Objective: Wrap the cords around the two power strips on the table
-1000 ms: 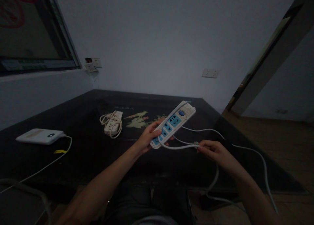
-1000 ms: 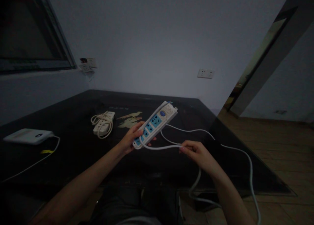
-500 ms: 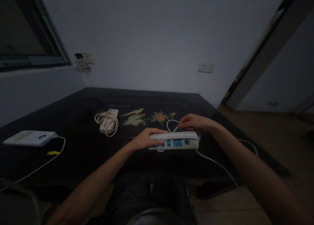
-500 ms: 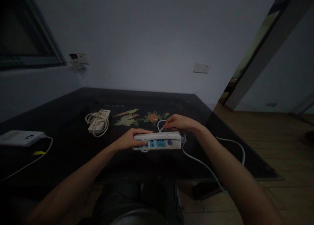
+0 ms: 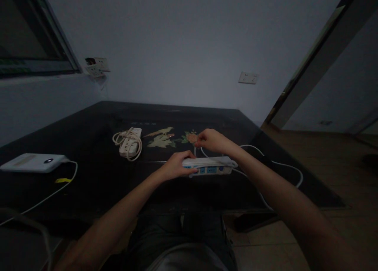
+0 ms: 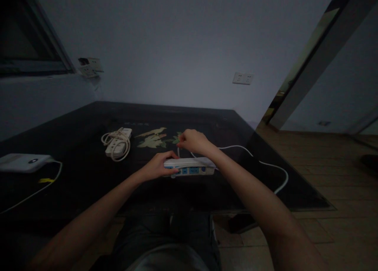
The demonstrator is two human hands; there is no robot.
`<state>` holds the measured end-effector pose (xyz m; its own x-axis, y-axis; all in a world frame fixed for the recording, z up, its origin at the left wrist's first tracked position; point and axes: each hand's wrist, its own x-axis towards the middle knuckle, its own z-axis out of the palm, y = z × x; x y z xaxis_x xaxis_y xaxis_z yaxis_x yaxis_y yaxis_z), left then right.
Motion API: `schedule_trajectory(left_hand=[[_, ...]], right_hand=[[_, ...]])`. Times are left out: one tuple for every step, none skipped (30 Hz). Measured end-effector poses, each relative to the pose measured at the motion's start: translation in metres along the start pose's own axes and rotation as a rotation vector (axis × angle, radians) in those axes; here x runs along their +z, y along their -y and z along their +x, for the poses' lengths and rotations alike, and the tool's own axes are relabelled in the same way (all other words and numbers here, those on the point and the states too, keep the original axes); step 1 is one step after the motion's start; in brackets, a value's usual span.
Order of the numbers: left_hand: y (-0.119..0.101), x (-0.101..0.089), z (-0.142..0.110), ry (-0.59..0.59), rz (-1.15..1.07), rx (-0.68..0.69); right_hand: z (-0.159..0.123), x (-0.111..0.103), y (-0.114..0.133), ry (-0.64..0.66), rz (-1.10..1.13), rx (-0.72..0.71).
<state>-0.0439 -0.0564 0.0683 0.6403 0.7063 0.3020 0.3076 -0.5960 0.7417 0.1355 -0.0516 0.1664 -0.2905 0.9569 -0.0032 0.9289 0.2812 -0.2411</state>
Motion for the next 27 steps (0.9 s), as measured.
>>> schedule_trajectory(left_hand=[[0.001,0.0,0.0,-0.025,0.024,0.0],[0.002,0.0,0.001,-0.038,0.042,-0.003],[0.003,0.0,0.001,-0.041,0.054,-0.01],[0.004,0.001,0.0,-0.035,0.058,-0.021],[0.006,0.001,0.0,-0.029,0.058,-0.039],[0.007,0.002,-0.001,-0.029,0.058,-0.062],[0.008,0.002,-0.001,-0.031,0.056,-0.086],[0.01,0.003,-0.002,-0.035,0.052,-0.102],[0.012,0.003,-0.003,-0.043,0.044,-0.105],[0.013,0.004,-0.003,-0.056,0.037,-0.093],[0.015,0.003,-0.004,-0.07,0.036,-0.07],[0.016,0.003,-0.004,-0.084,0.045,-0.048],[0.017,0.002,-0.004,-0.1,0.064,-0.035],[0.018,0.001,-0.004,-0.115,0.093,-0.031],[0.019,-0.001,-0.004,-0.126,0.129,-0.034],[0.019,-0.002,-0.003,-0.139,0.165,-0.038],[0.02,-0.004,-0.003,-0.157,0.197,-0.035],[0.021,-0.005,-0.002,-0.182,0.222,-0.023],[0.021,-0.006,-0.001,-0.213,0.239,-0.009],[0.022,-0.007,-0.001,-0.241,0.245,-0.007],[0.023,-0.008,0.0,-0.264,0.24,-0.02],[0.024,-0.008,0.0,-0.279,0.227,-0.045],[0.024,-0.008,0.0,-0.286,0.209,-0.078],[0.024,-0.009,0.0,-0.29,0.188,-0.111],[0.023,-0.009,0.0,-0.295,0.165,-0.139],[0.022,-0.009,0.0,-0.306,0.14,-0.157],[0.02,-0.01,0.0,-0.326,0.112,-0.166]], right_hand=[[-0.003,-0.001,0.005,-0.028,-0.033,0.012],[-0.006,-0.001,0.01,-0.05,-0.058,0.022],[-0.008,-0.002,0.013,-0.061,-0.077,0.031],[-0.01,-0.002,0.015,-0.059,-0.091,0.036],[-0.011,-0.002,0.016,-0.048,-0.1,0.036],[-0.012,-0.003,0.015,-0.032,-0.103,0.029],[-0.011,-0.003,0.014,-0.009,-0.101,0.015],[-0.011,-0.003,0.012,0.022,-0.092,-0.006],[-0.01,-0.004,0.009,0.06,-0.078,-0.035],[-0.01,-0.005,0.007,0.101,-0.06,-0.069],[-0.01,-0.006,0.006,0.14,-0.04,-0.109],[-0.01,-0.007,0.005,0.171,-0.023,-0.149],[-0.012,-0.008,0.005,0.188,-0.009,-0.184],[-0.014,-0.009,0.007,0.19,0.0,-0.213],[-0.017,-0.011,0.009,0.18,0.006,-0.235],[-0.021,-0.011,0.013,0.162,0.013,-0.25],[-0.025,-0.011,0.016,0.141,0.026,-0.259],[-0.029,-0.011,0.02,0.123,0.046,-0.262],[-0.033,-0.009,0.024,0.112,0.074,-0.266],[-0.037,-0.006,0.028,0.104,0.108,-0.271],[-0.04,-0.003,0.032,0.096,0.147,-0.276],[-0.042,0.001,0.034,0.085,0.185,-0.282],[-0.044,0.006,0.036,0.068,0.224,-0.289],[-0.044,0.01,0.037,0.048,0.262,-0.299],[-0.044,0.015,0.036,0.025,0.301,-0.306],[-0.044,0.019,0.034,0.003,0.339,-0.308],[-0.043,0.022,0.032,-0.018,0.374,-0.306]])
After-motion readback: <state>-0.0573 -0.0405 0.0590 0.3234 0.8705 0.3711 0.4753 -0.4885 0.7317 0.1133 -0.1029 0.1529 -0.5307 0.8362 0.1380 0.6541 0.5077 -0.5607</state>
